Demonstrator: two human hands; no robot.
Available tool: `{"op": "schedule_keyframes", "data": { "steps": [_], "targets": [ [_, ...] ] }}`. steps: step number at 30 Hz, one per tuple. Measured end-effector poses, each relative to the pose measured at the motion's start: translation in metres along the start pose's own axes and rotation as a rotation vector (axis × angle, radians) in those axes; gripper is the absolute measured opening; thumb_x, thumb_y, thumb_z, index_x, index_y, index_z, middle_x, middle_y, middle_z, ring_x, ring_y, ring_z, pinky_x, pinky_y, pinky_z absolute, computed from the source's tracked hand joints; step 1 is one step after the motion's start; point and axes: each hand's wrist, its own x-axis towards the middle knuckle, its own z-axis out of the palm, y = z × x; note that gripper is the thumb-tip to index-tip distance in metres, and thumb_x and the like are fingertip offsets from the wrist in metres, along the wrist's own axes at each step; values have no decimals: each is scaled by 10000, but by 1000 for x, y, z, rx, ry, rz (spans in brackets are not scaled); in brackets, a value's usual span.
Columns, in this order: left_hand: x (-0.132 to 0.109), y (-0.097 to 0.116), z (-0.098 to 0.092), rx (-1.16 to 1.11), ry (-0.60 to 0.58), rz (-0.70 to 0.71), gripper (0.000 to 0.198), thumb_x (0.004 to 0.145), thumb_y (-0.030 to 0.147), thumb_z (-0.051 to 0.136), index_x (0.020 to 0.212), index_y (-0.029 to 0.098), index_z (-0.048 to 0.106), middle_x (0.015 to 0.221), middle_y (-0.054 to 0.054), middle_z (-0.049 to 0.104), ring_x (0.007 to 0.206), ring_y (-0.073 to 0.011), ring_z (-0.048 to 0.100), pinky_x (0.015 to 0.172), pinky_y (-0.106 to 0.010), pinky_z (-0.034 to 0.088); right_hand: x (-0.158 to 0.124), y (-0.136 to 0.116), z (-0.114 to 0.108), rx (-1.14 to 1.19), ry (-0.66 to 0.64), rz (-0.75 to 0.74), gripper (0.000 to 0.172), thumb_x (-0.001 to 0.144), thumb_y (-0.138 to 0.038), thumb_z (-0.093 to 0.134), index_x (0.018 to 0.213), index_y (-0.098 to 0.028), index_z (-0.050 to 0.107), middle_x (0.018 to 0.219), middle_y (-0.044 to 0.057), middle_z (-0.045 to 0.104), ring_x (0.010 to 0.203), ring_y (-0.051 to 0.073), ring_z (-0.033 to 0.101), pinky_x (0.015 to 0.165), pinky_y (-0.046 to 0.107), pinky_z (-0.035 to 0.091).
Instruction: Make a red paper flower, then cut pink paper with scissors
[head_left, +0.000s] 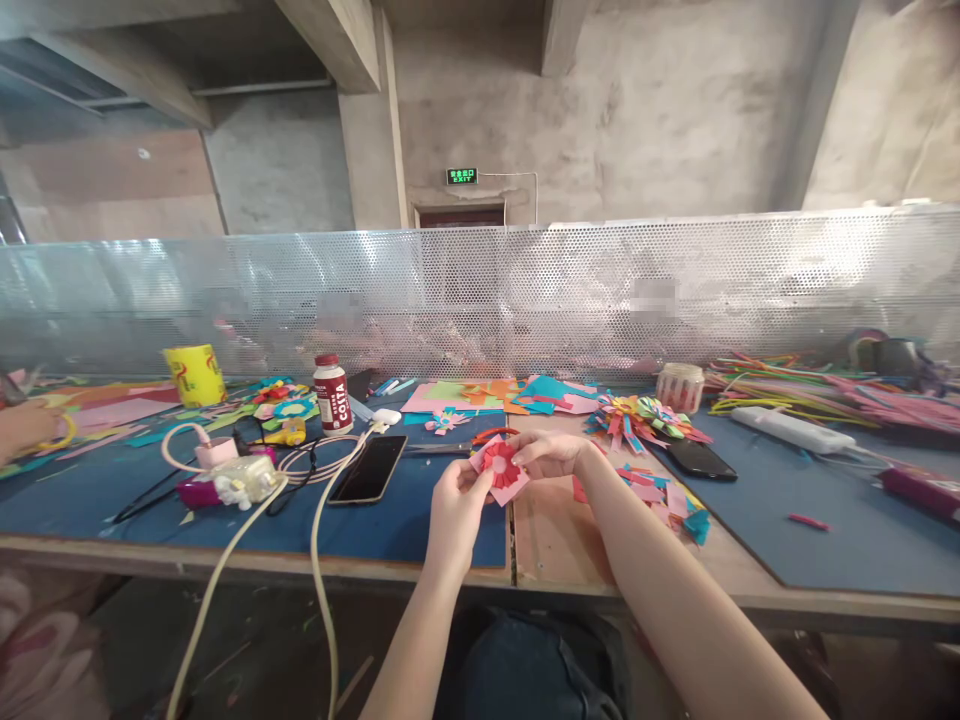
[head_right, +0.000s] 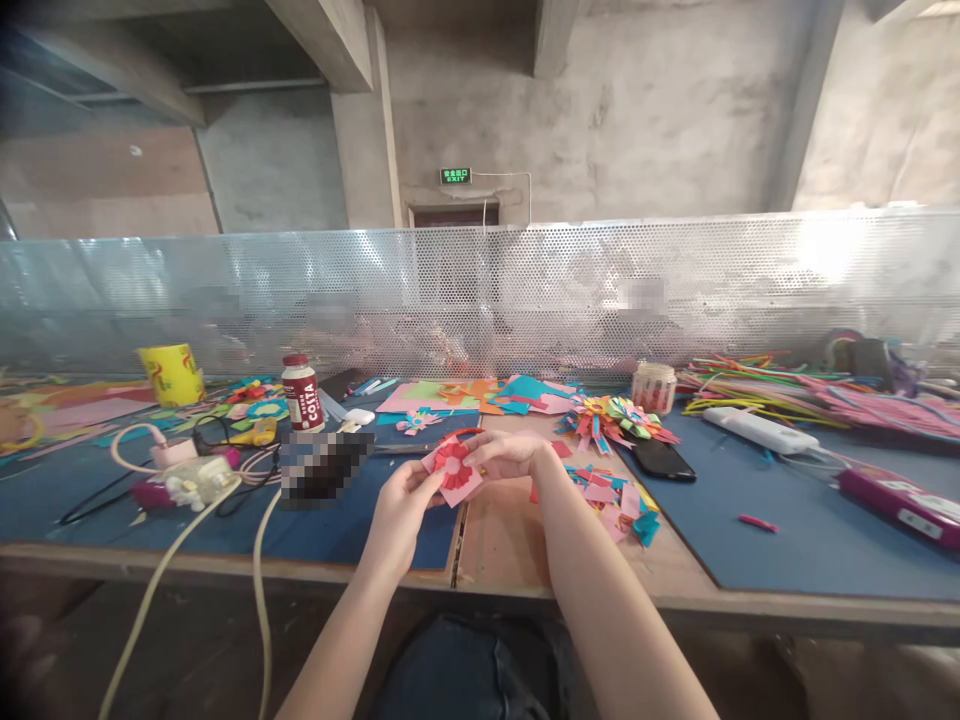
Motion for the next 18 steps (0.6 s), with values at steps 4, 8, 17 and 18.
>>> {"op": "schedule_keyframes", "data": {
  "steps": [4,8,17,18],
  "targets": [
    [0,-1,-1,8,-22,5,261,710,336,665,842,118,611,823,-89,688,755,-199,637,606,-260,505,0,0,0,2,17,8,275,697,-122,686,971,-126,657,902,41,688,819,130,623,798,279,455],
    [1,-4,-2,22,-40,15,261,717,350,657,843,126,609,829,-85,688,766,-207,640,604,-266,509,0,0,0,7,24,11,257,693,-128,691,948,-128,661,871,32,687,789,122,620,775,265,453],
    [1,-5,-3,35,-46,19,245,728,339,644,841,125,602,833,-86,685,757,-199,637,588,-258,506,-1,0,0,9,27,10,260,693,-131,700,948,-123,651,891,39,684,807,127,621,783,266,444],
    [1,-5,-3,36,-49,20,247,730,341,643,841,125,602,835,-88,685,757,-199,636,588,-257,506,-1,0,0,7,25,8,264,701,-128,694,960,-119,645,903,42,681,816,130,621,785,272,448]
  ]
}}
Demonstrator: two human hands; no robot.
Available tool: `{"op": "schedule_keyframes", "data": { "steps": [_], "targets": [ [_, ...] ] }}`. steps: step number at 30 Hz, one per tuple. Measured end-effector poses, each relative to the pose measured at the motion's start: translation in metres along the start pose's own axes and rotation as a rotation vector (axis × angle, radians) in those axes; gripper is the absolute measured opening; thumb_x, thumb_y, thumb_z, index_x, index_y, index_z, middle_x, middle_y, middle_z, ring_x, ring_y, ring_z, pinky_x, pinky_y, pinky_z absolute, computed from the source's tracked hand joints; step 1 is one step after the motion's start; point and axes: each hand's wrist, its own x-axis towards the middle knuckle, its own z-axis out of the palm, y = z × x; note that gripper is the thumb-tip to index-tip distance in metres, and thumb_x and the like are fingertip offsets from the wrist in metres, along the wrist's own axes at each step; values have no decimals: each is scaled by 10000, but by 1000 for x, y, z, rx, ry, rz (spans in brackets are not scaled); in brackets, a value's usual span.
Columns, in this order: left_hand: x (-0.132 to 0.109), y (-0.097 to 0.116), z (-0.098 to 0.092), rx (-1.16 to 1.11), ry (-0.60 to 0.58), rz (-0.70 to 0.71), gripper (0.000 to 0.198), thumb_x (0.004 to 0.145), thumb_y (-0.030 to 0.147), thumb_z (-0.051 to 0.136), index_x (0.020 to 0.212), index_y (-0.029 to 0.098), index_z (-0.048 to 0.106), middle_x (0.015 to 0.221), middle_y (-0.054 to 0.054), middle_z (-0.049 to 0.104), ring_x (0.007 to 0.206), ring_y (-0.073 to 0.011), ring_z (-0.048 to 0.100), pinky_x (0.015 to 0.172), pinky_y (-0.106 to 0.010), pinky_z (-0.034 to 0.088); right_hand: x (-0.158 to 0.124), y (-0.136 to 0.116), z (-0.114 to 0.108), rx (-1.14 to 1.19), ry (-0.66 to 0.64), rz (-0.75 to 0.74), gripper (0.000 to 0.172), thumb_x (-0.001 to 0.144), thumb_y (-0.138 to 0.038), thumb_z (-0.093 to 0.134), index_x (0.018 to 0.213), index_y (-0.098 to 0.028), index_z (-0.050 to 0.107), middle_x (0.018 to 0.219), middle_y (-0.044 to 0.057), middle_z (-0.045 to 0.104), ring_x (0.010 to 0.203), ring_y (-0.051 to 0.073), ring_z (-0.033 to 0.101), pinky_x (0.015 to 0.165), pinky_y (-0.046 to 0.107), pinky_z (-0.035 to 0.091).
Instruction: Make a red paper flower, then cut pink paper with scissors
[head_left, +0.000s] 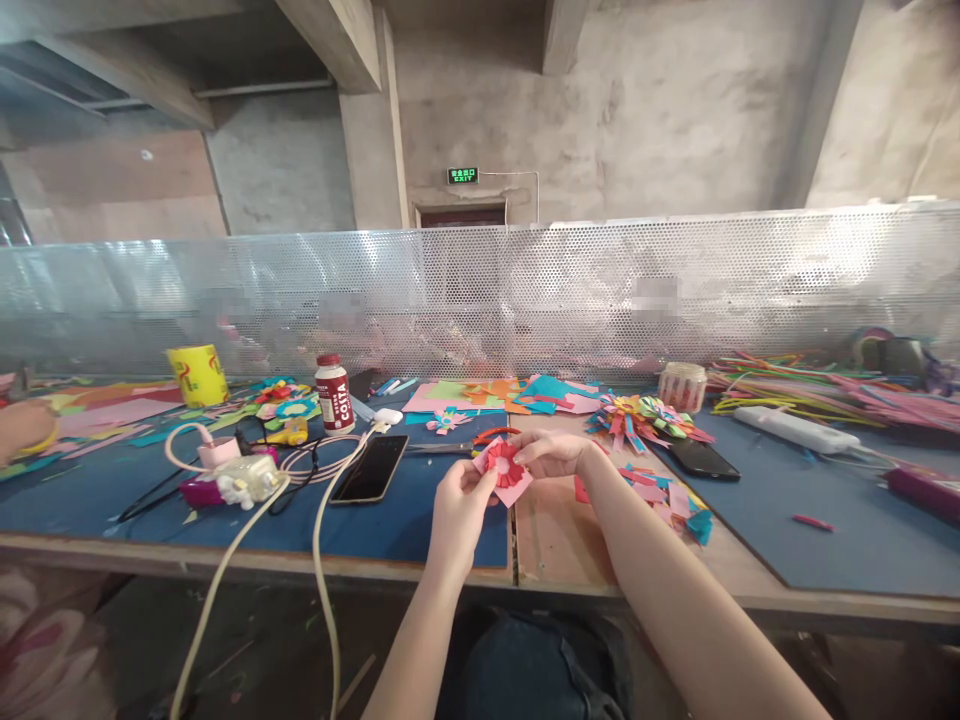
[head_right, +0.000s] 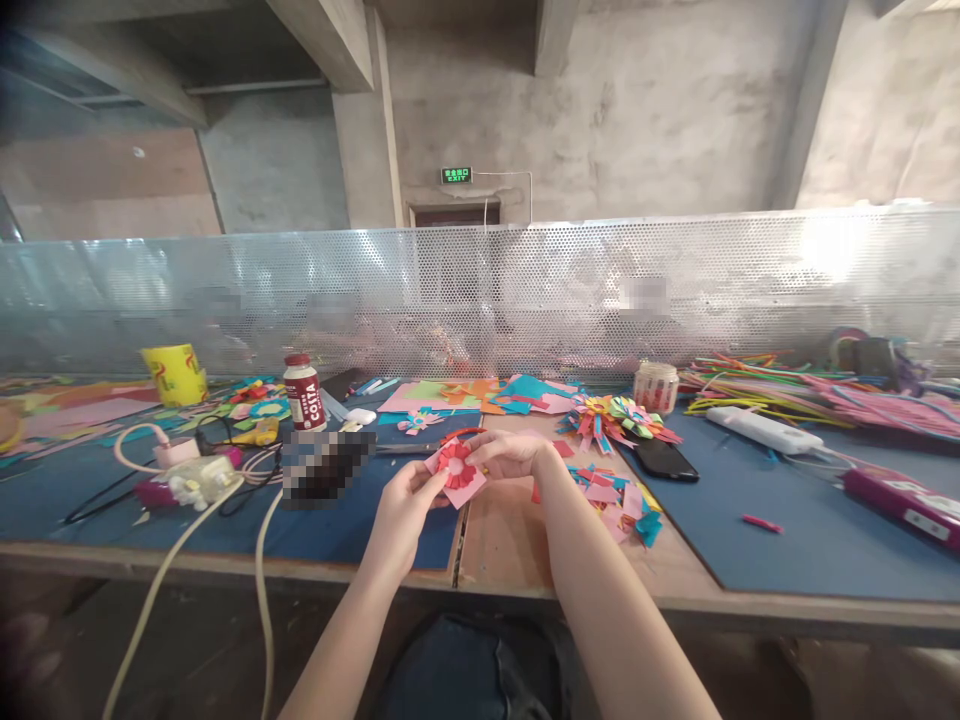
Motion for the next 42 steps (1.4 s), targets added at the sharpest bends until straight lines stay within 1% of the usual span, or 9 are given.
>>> {"op": "schedule_keyframes", "data": {
  "steps": [3,6,9,14,24,35,40,42],
  "targets": [
    [0,0,0,10,-7,2,256,733,349,640,851,125,605,850,-94,687,762,-200,635,588,-255,502,0,0,-1,-6,-1,-6,268,731,-117,671,995,-115,623,949,41,669,842,141,617,783,302,466],
    [0,-1,0,15,-9,1,265,731,354,642,863,127,609,838,-92,689,762,-200,635,590,-253,500,1,1,-2,-8,1,-7,288,724,-119,677,1008,-125,626,971,46,668,862,139,615,809,295,455],
    [0,-1,0,13,-9,0,270,726,356,645,866,128,612,827,-89,690,760,-201,636,582,-249,497,1,1,-2,-6,4,-10,310,706,-121,688,1012,-134,637,971,49,671,877,133,612,829,272,436],
    [1,-1,0,10,-8,-1,280,714,364,653,861,129,617,836,-92,693,758,-204,639,574,-251,497,1,2,-3,-5,8,-18,284,699,-118,688,978,-145,646,930,32,671,850,124,615,805,258,443],
    [0,0,0,-7,-4,8,269,704,369,666,835,138,624,820,-79,696,757,-204,649,562,-237,493,3,4,-7,-10,1,-31,296,704,-122,686,995,-137,636,967,53,668,883,142,618,828,276,443],
    [-1,1,0,11,-14,3,254,726,358,646,838,133,608,817,-75,687,753,-191,636,567,-232,489,3,4,-8,-7,6,-25,308,693,-122,695,994,-143,634,947,42,669,894,147,617,835,279,434],
    [-1,2,0,7,-5,3,254,721,351,653,834,129,606,818,-77,685,750,-191,638,557,-225,488,3,4,-6,-3,21,-27,300,684,-133,710,973,-128,629,941,51,668,865,144,619,806,274,443],
    [-1,2,1,-2,7,7,252,717,351,655,830,130,609,806,-73,684,743,-191,639,551,-224,487,3,4,-5,0,37,-36,291,685,-170,720,958,-133,627,945,54,666,859,145,618,793,271,450]
  ]
}}
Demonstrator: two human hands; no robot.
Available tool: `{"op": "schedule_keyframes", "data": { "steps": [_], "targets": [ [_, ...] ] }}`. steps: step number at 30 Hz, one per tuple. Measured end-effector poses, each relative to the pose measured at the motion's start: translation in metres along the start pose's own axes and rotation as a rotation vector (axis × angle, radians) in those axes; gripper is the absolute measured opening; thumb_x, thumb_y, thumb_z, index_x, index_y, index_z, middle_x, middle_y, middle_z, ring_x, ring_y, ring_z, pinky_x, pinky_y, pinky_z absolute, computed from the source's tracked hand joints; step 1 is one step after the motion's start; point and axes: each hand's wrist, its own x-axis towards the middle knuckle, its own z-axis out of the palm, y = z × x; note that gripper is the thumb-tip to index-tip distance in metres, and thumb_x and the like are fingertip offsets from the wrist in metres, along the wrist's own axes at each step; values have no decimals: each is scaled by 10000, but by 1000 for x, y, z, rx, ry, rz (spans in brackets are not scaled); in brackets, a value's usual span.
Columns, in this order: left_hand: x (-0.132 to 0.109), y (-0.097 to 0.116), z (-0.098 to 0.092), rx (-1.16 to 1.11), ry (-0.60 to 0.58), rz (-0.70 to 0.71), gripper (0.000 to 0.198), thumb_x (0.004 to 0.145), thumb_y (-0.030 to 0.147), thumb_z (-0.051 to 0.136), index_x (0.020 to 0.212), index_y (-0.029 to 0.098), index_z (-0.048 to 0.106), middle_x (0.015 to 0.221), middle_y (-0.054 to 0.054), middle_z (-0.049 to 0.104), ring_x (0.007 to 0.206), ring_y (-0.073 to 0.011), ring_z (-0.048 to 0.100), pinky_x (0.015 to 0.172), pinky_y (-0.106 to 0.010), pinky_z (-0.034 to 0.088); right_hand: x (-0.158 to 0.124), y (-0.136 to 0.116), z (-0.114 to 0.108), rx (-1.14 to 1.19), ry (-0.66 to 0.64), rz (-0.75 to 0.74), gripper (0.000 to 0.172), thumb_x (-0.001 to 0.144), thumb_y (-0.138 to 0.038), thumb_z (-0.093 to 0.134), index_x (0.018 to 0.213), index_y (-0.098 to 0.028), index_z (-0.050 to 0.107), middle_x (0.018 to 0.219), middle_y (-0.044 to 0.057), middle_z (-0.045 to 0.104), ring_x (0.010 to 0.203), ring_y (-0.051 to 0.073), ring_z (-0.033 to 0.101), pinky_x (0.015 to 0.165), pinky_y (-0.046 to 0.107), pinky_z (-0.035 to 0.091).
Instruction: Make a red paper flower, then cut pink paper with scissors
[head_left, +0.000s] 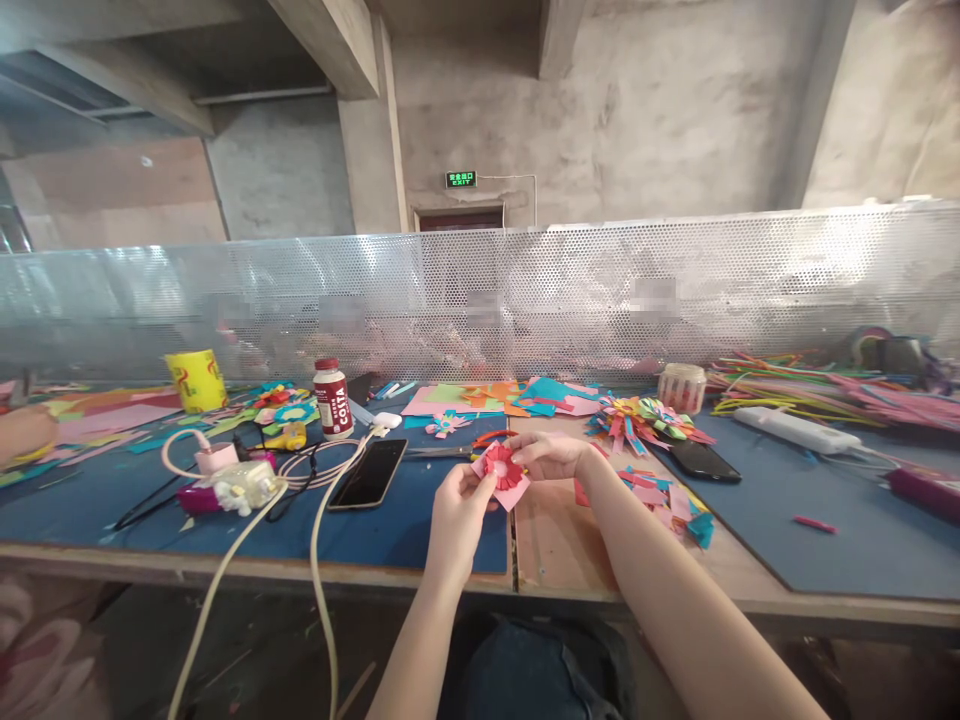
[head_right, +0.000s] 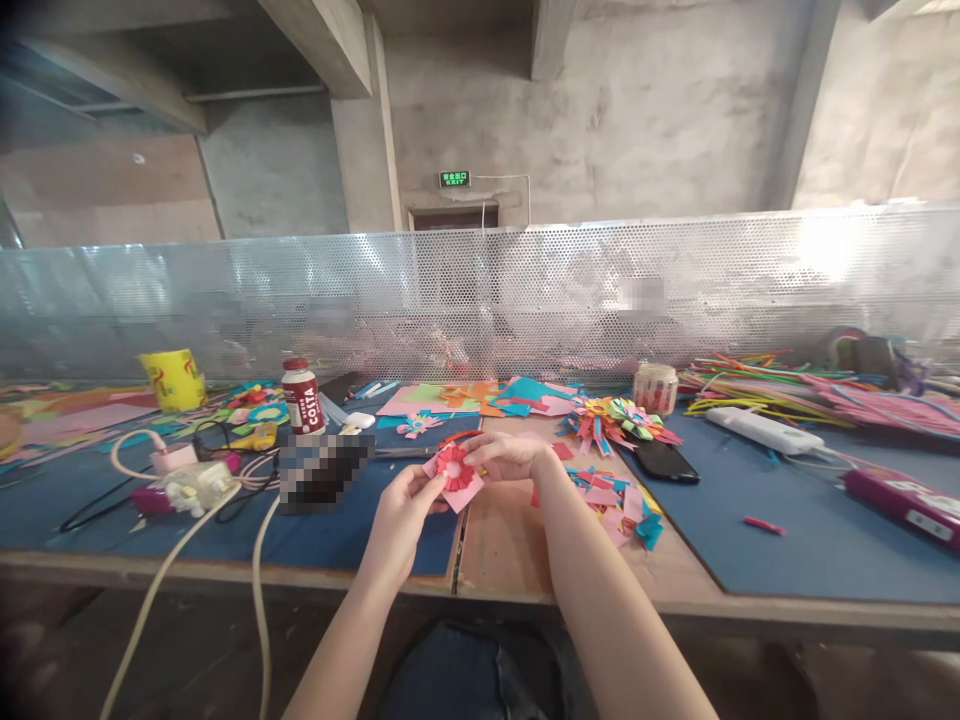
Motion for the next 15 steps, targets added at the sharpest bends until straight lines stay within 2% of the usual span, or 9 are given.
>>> {"op": "schedule_keyframes", "data": {
  "steps": [5,8,12,15],
  "targets": [
    [0,-1,0,-33,35,5,247,715,358,649,816,136,608,796,-69,688,728,-186,640,558,-232,492,2,2,1,-2,83,-28,280,779,-373,637,945,-148,619,947,72,667,875,163,619,796,297,467],
    [0,-1,0,-37,34,7,257,707,367,655,814,137,613,794,-71,693,716,-186,642,552,-228,485,5,3,-6,-38,194,-59,273,837,-361,573,1001,-146,606,933,69,665,806,149,630,751,299,489],
    [-2,1,0,-39,36,7,240,698,356,661,788,139,615,777,-70,691,703,-186,642,539,-220,474,14,5,-28,-125,477,-174,292,895,-355,503,1095,-147,548,976,49,619,763,137,612,674,310,513],
    [-2,2,1,-35,37,-10,207,700,338,653,754,146,598,770,-66,687,708,-189,637,545,-230,479,28,5,-47,-231,695,-204,302,901,-345,498,1139,-162,522,1092,67,573,871,167,595,735,352,512]
  ]
}}
